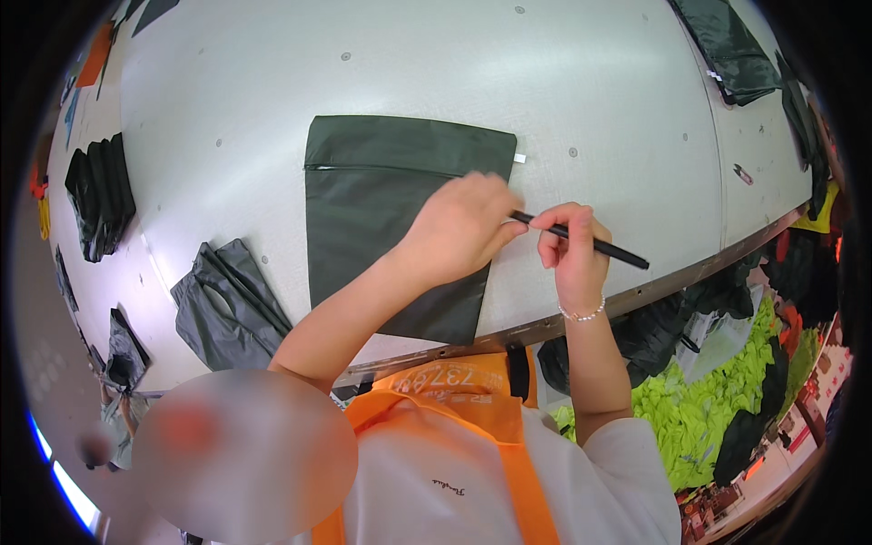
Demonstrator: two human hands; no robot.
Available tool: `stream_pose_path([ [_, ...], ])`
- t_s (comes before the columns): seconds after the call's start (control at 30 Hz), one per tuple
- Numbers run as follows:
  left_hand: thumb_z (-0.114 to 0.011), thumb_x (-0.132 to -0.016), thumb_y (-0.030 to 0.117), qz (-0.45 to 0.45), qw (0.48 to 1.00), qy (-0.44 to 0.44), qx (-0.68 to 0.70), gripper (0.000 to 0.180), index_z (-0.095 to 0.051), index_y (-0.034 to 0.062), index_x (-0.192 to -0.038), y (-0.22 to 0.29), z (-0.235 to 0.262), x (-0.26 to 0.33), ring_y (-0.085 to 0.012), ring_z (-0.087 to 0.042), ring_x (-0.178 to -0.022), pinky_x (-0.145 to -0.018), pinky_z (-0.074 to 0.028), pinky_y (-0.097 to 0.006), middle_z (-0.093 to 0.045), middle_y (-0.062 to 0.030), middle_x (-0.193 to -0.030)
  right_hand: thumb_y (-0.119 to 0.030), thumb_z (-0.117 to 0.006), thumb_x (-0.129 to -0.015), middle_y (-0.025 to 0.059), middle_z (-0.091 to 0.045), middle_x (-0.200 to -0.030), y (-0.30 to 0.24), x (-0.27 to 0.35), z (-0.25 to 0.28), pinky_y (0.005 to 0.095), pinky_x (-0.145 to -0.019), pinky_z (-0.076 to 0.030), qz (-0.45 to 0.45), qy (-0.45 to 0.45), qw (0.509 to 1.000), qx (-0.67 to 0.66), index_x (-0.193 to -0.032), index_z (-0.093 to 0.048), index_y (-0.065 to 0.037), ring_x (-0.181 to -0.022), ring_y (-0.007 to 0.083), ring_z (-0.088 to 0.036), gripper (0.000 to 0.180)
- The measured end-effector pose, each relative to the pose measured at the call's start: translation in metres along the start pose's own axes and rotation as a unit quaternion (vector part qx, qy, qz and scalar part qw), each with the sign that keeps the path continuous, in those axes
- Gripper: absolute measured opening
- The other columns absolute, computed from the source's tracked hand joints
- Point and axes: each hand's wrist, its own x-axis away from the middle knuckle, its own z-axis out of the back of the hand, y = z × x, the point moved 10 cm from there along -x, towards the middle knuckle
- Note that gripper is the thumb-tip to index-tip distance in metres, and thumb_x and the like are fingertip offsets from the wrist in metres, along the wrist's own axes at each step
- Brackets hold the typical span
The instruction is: The person folds dark green pants on a white table, marks them with a pen, and places them into a white plastic basket. The person repeats this process with multiple pairs of pants.
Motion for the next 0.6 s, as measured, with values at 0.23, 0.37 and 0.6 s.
stream_pose_path([
  [0.23, -0.058, -0.087, 0.02, 0.022, 0.983, -0.13, 0.126, 0.023, -0.049, 0.0017, -0.078, -0.006, -0.04, 0.002, -0.0336, -0.045, -0.068, -0.06, -0.04, -0.04, -0.044, -0.0144, -0.071, -0.046, -0.031, -0.099, 0.0004, -0.041, -0.041, 0.013, -0.026, 0.019, 0.0213, -0.036, -0.023, -0.066, -0.025, 0.996, -0.055, -0.056, -0.058, -0.001, -0.031, 0.0069, -0.028, 0.068],
  [0.37, -0.052, -0.092, 0.022, 0.088, 0.969, -0.141, 0.182, 0.027, -0.046, 0.0008, -0.076, -0.025, -0.044, -0.008, -0.0334, -0.043, -0.064, -0.059, -0.039, -0.037, -0.043, -0.0147, -0.069, -0.04, -0.036, -0.098, 0.0005, -0.046, -0.049, 0.024, -0.047, 0.051, 0.0214, -0.036, -0.023, -0.008, 0.094, 0.969, -0.23, -0.07, -0.061, 0.0, -0.036, 0.0063, -0.033, 0.055],
  [0.6, -0.062, -0.083, 0.017, -0.05, 0.997, -0.056, -0.025, 0.022, -0.049, 0.0018, -0.076, -0.035, -0.034, -0.017, -0.0297, -0.057, -0.086, -0.072, -0.047, -0.037, -0.061, -0.0114, -0.1, -0.01, -0.061, -0.088, 0.0017, -0.059, -0.068, 0.025, -0.078, 0.044, 0.0203, -0.055, -0.042, 0.066, 0.124, 0.989, -0.047, -0.093, -0.06, -0.003, -0.06, 0.0058, -0.054, 0.009],
])
